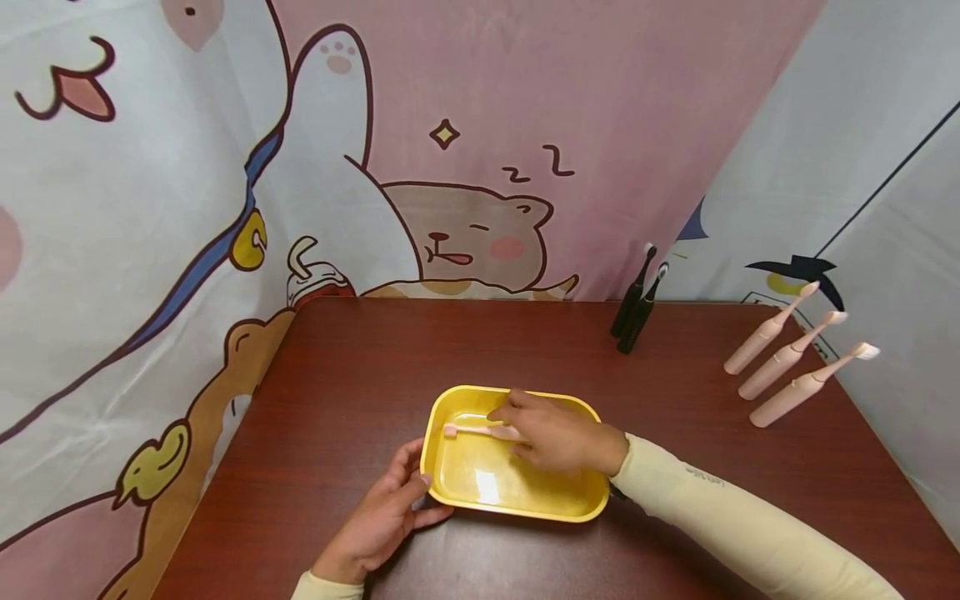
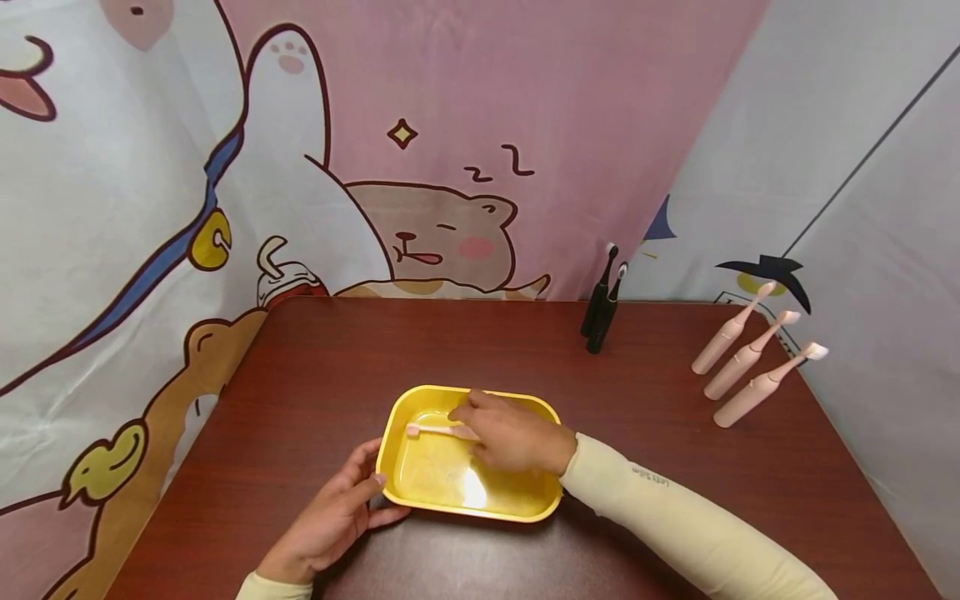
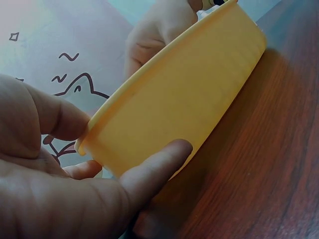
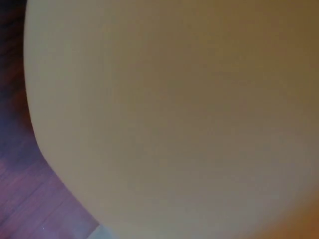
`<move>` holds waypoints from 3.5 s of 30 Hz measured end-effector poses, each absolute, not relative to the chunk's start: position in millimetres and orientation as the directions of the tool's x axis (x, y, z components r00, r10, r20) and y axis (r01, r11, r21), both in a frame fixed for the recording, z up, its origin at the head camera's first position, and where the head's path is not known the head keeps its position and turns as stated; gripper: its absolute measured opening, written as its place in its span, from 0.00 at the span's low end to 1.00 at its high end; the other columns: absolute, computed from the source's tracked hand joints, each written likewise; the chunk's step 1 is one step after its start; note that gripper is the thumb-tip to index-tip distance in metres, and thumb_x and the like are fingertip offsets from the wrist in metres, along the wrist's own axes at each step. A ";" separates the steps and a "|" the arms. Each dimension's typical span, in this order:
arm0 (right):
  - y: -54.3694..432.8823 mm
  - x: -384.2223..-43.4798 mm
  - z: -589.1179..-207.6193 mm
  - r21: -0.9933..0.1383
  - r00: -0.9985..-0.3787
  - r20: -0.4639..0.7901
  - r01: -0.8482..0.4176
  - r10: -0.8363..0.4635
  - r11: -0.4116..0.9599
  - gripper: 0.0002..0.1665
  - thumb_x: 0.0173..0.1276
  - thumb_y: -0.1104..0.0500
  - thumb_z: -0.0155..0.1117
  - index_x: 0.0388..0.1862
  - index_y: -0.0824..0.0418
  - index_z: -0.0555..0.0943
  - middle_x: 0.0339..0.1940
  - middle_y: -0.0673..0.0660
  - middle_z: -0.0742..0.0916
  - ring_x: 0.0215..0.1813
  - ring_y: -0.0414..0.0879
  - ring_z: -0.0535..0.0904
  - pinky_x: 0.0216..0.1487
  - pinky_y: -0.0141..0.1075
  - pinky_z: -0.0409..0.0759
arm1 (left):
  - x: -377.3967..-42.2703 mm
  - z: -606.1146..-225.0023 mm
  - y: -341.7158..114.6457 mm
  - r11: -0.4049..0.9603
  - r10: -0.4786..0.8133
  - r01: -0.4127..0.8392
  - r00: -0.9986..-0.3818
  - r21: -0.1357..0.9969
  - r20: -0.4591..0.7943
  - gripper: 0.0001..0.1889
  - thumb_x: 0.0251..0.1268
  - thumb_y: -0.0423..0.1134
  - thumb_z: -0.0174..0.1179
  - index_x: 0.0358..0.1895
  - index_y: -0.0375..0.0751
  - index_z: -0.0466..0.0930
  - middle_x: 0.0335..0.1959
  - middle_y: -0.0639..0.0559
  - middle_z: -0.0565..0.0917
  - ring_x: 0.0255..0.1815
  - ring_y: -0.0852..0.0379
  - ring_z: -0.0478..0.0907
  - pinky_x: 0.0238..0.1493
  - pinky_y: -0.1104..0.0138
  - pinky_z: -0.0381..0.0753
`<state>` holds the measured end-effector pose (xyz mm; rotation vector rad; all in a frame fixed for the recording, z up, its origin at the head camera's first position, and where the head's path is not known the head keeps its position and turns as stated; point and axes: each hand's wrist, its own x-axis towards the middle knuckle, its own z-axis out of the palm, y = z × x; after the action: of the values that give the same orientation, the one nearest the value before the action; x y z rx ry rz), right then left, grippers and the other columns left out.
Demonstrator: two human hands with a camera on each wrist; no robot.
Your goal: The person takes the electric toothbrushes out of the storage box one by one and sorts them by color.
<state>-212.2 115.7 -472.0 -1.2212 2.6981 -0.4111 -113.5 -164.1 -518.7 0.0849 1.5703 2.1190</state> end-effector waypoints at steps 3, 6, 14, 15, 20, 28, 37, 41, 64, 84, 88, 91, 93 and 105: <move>115.4 -212.2 -474.4 -0.290 -0.636 -0.001 -0.738 -0.772 0.609 0.25 0.69 0.59 0.76 0.64 0.56 0.83 0.52 0.52 0.82 0.49 0.42 0.79 0.55 0.37 0.82 | -113.5 -518.1 -163.5 -0.213 0.421 -0.349 -0.876 0.913 -0.237 0.32 0.87 0.37 0.45 0.83 0.40 0.42 0.84 0.32 0.50 0.71 0.46 0.73 0.65 0.46 0.81; 115.5 -212.5 -475.4 -0.278 -0.622 0.011 -0.754 -0.783 0.595 0.23 0.70 0.59 0.75 0.62 0.56 0.84 0.50 0.51 0.83 0.48 0.42 0.78 0.55 0.38 0.82 | -113.5 -517.3 -163.4 -0.214 0.420 -0.347 -0.877 0.913 -0.234 0.32 0.87 0.37 0.45 0.83 0.40 0.42 0.84 0.32 0.50 0.71 0.46 0.73 0.66 0.45 0.81; 114.6 -212.1 -476.7 -0.264 -0.614 0.020 -0.765 -0.789 0.588 0.16 0.71 0.57 0.74 0.56 0.55 0.87 0.43 0.51 0.84 0.43 0.42 0.76 0.51 0.37 0.81 | -113.6 -518.2 -163.8 -0.208 0.416 -0.348 -0.877 0.914 -0.239 0.31 0.87 0.36 0.45 0.84 0.41 0.43 0.84 0.32 0.50 0.71 0.45 0.73 0.65 0.46 0.82; 114.6 -211.7 -477.2 -0.256 -0.613 0.018 -0.767 -0.790 0.589 0.14 0.71 0.57 0.74 0.54 0.54 0.88 0.43 0.50 0.84 0.43 0.42 0.76 0.51 0.36 0.81 | -113.5 -518.7 -164.1 -0.208 0.415 -0.350 -0.877 0.913 -0.241 0.31 0.87 0.36 0.44 0.84 0.41 0.43 0.84 0.32 0.50 0.72 0.45 0.73 0.65 0.47 0.82; 115.9 -209.2 -480.5 -0.219 -0.594 -0.026 -0.781 -0.804 0.584 0.10 0.70 0.57 0.74 0.49 0.48 0.89 0.38 0.45 0.83 0.42 0.40 0.73 0.51 0.35 0.79 | -112.9 -519.8 -165.1 -0.206 0.415 -0.351 -0.877 0.913 -0.243 0.31 0.87 0.36 0.44 0.83 0.41 0.43 0.84 0.32 0.50 0.72 0.44 0.72 0.65 0.46 0.81; 116.3 -208.8 -482.9 -0.244 -0.576 -0.060 -0.783 -0.815 0.572 0.07 0.72 0.56 0.73 0.47 0.47 0.88 0.33 0.43 0.78 0.38 0.39 0.70 0.47 0.33 0.76 | -113.1 -519.0 -164.6 -0.213 0.420 -0.340 -0.878 0.916 -0.228 0.31 0.87 0.36 0.44 0.84 0.40 0.42 0.84 0.31 0.50 0.73 0.43 0.72 0.66 0.46 0.81; 118.3 -208.2 -478.2 -0.256 -0.555 -0.022 -0.801 -0.832 0.541 0.06 0.76 0.55 0.69 0.49 0.47 0.86 0.34 0.44 0.79 0.37 0.38 0.71 0.45 0.32 0.75 | -113.1 -517.6 -164.2 -0.221 0.417 -0.341 -0.880 0.914 -0.228 0.32 0.87 0.36 0.45 0.84 0.41 0.42 0.83 0.32 0.49 0.73 0.43 0.71 0.66 0.45 0.80; 119.0 -208.2 -474.5 -0.270 -0.547 0.013 -0.808 -0.837 0.523 0.07 0.77 0.55 0.68 0.51 0.47 0.86 0.35 0.45 0.80 0.37 0.38 0.71 0.44 0.31 0.75 | -112.8 -517.9 -164.1 -0.222 0.419 -0.342 -0.879 0.913 -0.228 0.32 0.87 0.37 0.46 0.83 0.41 0.43 0.84 0.33 0.50 0.72 0.45 0.72 0.66 0.45 0.80; 138.4 -211.6 -450.5 -0.426 -0.570 0.179 -0.780 -0.802 0.459 0.21 0.71 0.67 0.69 0.59 0.50 0.82 0.44 0.45 0.84 0.41 0.40 0.77 0.44 0.32 0.79 | -112.4 -519.5 -162.5 -0.234 0.402 -0.359 -0.882 0.903 -0.247 0.33 0.86 0.39 0.49 0.83 0.39 0.44 0.84 0.33 0.49 0.70 0.45 0.75 0.67 0.46 0.80; 173.4 -223.4 -420.9 -0.699 -0.748 0.188 -0.557 -0.636 0.448 0.20 0.74 0.65 0.69 0.58 0.48 0.77 0.48 0.48 0.86 0.47 0.43 0.84 0.47 0.40 0.87 | -112.5 -518.6 -162.7 -0.229 0.395 -0.368 -0.881 0.901 -0.260 0.33 0.86 0.38 0.48 0.83 0.40 0.44 0.85 0.35 0.50 0.71 0.45 0.74 0.67 0.45 0.81; 181.7 -223.2 -415.8 -0.714 -0.770 0.205 -0.540 -0.604 0.446 0.20 0.73 0.67 0.69 0.58 0.50 0.77 0.47 0.49 0.86 0.48 0.44 0.85 0.48 0.41 0.87 | -112.5 -518.2 -162.4 -0.225 0.397 -0.368 -0.880 0.902 -0.259 0.33 0.86 0.38 0.48 0.84 0.40 0.44 0.85 0.35 0.49 0.71 0.46 0.74 0.67 0.45 0.81; 188.0 -222.6 -412.9 -0.725 -0.785 0.209 -0.525 -0.584 0.446 0.20 0.73 0.68 0.68 0.58 0.50 0.76 0.46 0.48 0.86 0.49 0.44 0.85 0.52 0.42 0.87 | -112.6 -518.1 -162.1 -0.226 0.401 -0.367 -0.879 0.902 -0.257 0.33 0.86 0.39 0.48 0.84 0.40 0.43 0.85 0.35 0.49 0.71 0.45 0.74 0.67 0.45 0.81; 191.9 -221.9 -411.2 -0.724 -0.790 0.214 -0.523 -0.575 0.449 0.21 0.74 0.68 0.67 0.58 0.49 0.75 0.47 0.47 0.85 0.50 0.44 0.85 0.53 0.43 0.87 | -112.7 -517.9 -162.1 -0.225 0.403 -0.368 -0.878 0.902 -0.258 0.33 0.86 0.38 0.48 0.84 0.40 0.43 0.85 0.35 0.49 0.71 0.46 0.74 0.67 0.45 0.80; 213.5 -217.0 -408.6 -0.687 -0.824 0.258 -0.524 -0.505 0.504 0.23 0.75 0.67 0.67 0.63 0.52 0.73 0.52 0.48 0.84 0.55 0.46 0.84 0.61 0.47 0.86 | -112.7 -517.0 -162.4 -0.224 0.410 -0.364 -0.877 0.904 -0.252 0.33 0.87 0.39 0.47 0.84 0.40 0.43 0.85 0.35 0.50 0.71 0.46 0.75 0.67 0.45 0.80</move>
<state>-217.0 213.5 -408.6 -0.9389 2.7447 -1.2669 -112.7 -162.4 -517.0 0.0549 1.5584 2.1318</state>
